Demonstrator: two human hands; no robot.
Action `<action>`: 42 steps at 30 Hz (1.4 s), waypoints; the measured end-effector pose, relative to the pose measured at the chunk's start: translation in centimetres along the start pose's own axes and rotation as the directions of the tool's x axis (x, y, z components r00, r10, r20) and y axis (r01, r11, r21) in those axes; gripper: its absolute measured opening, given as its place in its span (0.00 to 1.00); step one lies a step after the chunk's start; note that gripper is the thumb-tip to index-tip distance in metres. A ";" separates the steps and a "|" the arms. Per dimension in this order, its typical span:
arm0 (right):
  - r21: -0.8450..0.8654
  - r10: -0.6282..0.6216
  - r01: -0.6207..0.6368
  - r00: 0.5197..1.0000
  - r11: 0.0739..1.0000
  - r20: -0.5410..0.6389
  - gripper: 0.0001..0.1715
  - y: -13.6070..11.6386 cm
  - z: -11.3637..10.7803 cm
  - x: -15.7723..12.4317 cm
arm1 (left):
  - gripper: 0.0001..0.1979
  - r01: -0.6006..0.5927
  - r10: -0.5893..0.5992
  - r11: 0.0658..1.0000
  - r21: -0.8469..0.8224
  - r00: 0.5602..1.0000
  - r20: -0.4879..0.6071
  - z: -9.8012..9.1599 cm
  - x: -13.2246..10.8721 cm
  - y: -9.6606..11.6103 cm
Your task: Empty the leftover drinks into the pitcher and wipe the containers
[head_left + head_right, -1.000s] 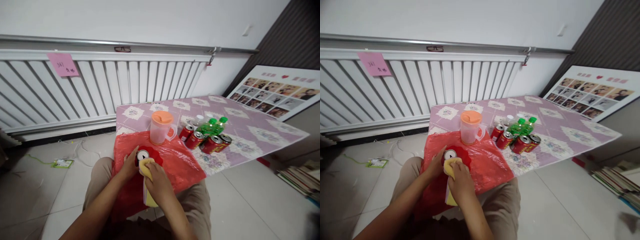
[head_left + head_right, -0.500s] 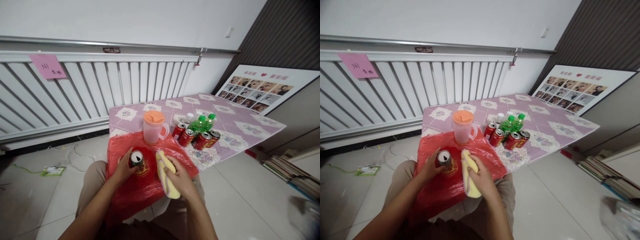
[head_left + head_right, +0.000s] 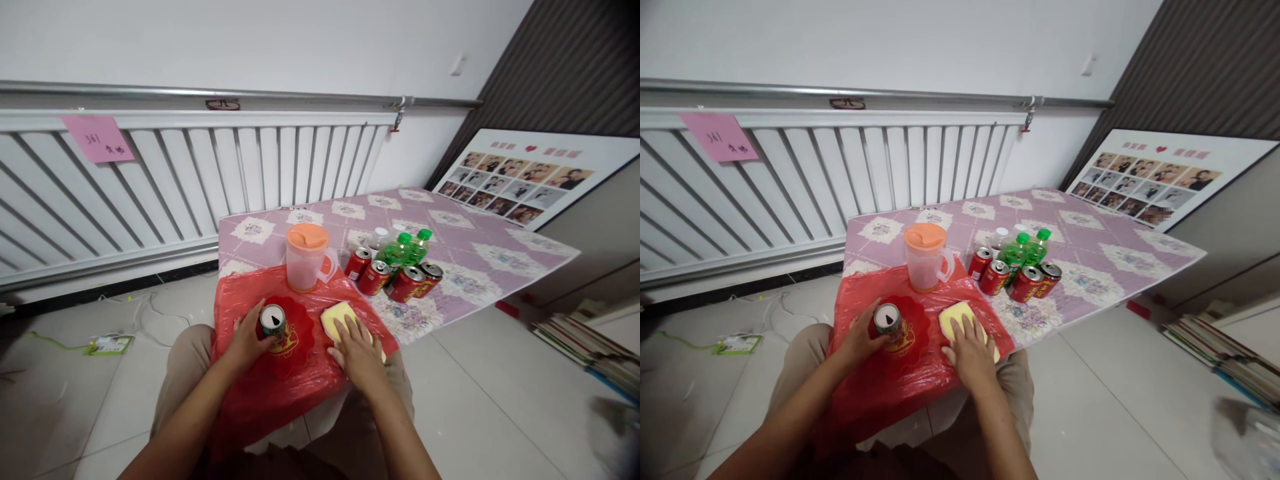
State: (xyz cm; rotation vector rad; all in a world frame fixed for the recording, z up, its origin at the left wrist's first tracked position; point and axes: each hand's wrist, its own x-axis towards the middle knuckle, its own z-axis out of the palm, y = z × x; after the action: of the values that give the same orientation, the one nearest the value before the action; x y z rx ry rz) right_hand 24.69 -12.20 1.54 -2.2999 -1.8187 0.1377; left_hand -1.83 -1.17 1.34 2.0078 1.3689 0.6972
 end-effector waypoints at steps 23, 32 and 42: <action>0.637 -0.120 0.110 0.992 0.763 -0.027 0.49 -13.4 0.4 4.0 | 0.44 -0.068 0.068 0.997 0.020 0.998 0.017 0.0 -0.1 -1.2; 0.702 -0.064 0.052 0.998 0.710 -0.008 0.52 -13.9 2.5 4.2 | 0.36 -0.241 0.233 0.971 0.001 0.939 -0.252 1.6 -1.9 -6.9; 0.803 0.089 -0.003 0.994 0.596 -0.062 0.41 -12.3 1.1 4.6 | 0.32 -0.161 0.138 0.985 -0.067 0.955 -0.263 2.4 -3.1 -7.1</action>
State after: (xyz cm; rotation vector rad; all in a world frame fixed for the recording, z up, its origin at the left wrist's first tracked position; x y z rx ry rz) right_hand 13.86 -4.94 3.43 -1.6350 -1.2350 0.6953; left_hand -5.53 -2.55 -5.74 2.0185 1.3115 1.1020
